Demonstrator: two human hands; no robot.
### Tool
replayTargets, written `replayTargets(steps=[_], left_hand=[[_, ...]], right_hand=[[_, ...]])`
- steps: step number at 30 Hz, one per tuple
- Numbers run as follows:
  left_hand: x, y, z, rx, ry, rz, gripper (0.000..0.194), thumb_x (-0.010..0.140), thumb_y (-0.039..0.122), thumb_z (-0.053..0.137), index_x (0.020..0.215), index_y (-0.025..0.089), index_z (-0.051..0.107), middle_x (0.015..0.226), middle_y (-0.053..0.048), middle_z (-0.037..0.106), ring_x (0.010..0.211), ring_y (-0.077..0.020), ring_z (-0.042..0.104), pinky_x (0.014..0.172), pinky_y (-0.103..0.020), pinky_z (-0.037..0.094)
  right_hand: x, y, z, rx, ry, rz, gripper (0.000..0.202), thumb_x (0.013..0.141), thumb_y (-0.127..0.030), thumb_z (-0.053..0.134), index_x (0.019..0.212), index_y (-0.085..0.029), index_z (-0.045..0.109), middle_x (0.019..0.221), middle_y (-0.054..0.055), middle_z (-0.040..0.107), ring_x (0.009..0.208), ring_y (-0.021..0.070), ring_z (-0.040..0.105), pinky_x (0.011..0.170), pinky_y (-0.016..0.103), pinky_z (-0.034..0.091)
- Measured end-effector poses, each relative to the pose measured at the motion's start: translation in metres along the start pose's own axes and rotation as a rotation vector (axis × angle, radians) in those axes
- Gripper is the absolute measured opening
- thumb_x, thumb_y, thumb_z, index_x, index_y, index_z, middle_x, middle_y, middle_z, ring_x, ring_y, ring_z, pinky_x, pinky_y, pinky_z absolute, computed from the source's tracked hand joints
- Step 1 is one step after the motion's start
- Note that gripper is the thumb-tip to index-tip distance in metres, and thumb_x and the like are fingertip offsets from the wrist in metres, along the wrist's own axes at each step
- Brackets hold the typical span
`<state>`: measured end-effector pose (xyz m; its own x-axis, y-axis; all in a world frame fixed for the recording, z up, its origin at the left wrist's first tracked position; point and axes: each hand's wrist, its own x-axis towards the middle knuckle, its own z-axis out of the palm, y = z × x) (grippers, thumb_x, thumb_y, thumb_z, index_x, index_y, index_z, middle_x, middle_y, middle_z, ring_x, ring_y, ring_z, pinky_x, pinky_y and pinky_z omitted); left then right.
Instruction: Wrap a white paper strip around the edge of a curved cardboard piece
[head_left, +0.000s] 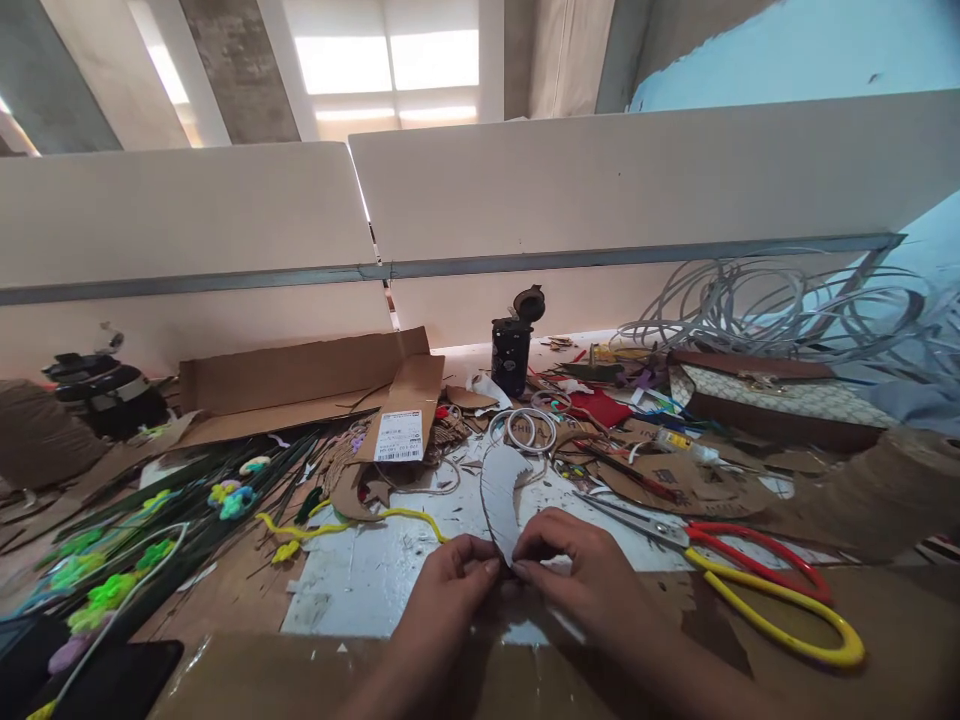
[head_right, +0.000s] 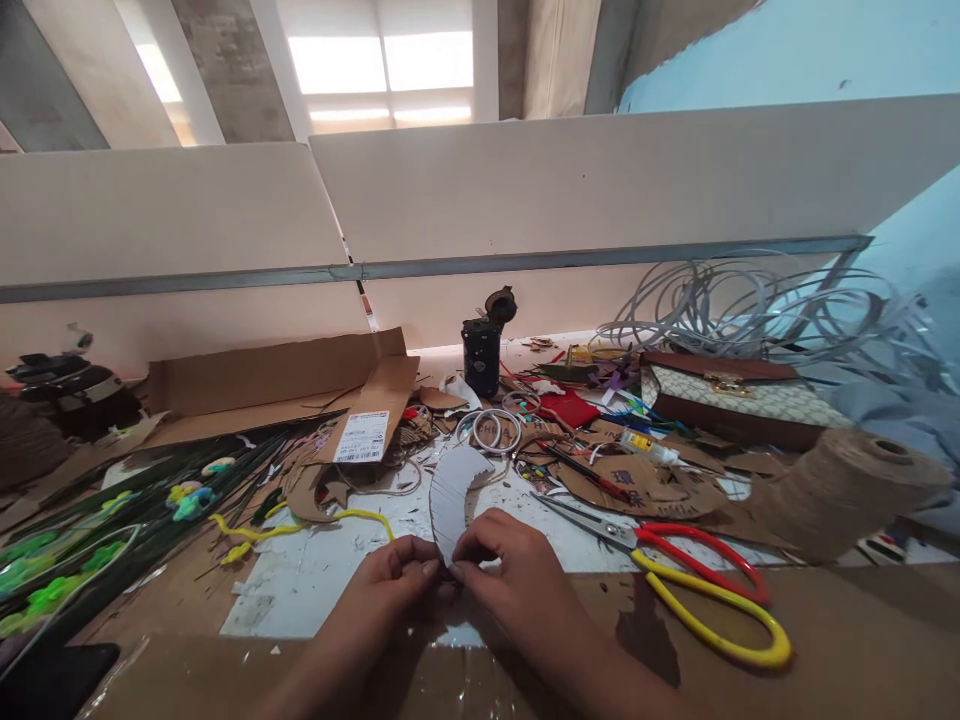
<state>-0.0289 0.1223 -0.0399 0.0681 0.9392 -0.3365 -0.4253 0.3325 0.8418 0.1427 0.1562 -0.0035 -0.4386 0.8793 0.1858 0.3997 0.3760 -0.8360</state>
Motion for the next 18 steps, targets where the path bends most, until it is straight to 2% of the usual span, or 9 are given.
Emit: replayTargets(steps=[6,18], left_hand=[[0.001,-0.002,-0.004,0.076,-0.044,0.04,0.018,0.07,0.024,0.078,0.079,0.015,0.064,0.066,-0.004,0.065,0.06,-0.0133,0.055,0.055,-0.023,0.033],[-0.005,0.002,0.007,0.152,0.007,0.125,0.013,0.07,0.021,0.075,0.073,0.014,0.064,0.065,-0.004,0.066,0.06,-0.0143,0.056,0.058,-0.025,0.037]], right_hand=[[0.002,0.001,-0.001,0.033,-0.01,0.021,0.011,0.079,-0.014,0.068,0.071,-0.019,0.064,0.077,0.0,0.062,0.075,0.0162,0.059,0.068,0.027,0.043],[0.002,0.001,-0.001,0.021,-0.031,0.038,0.008,0.079,-0.016,0.067,0.072,-0.019,0.064,0.078,0.0,0.062,0.076,0.0164,0.06,0.069,0.027,0.044]])
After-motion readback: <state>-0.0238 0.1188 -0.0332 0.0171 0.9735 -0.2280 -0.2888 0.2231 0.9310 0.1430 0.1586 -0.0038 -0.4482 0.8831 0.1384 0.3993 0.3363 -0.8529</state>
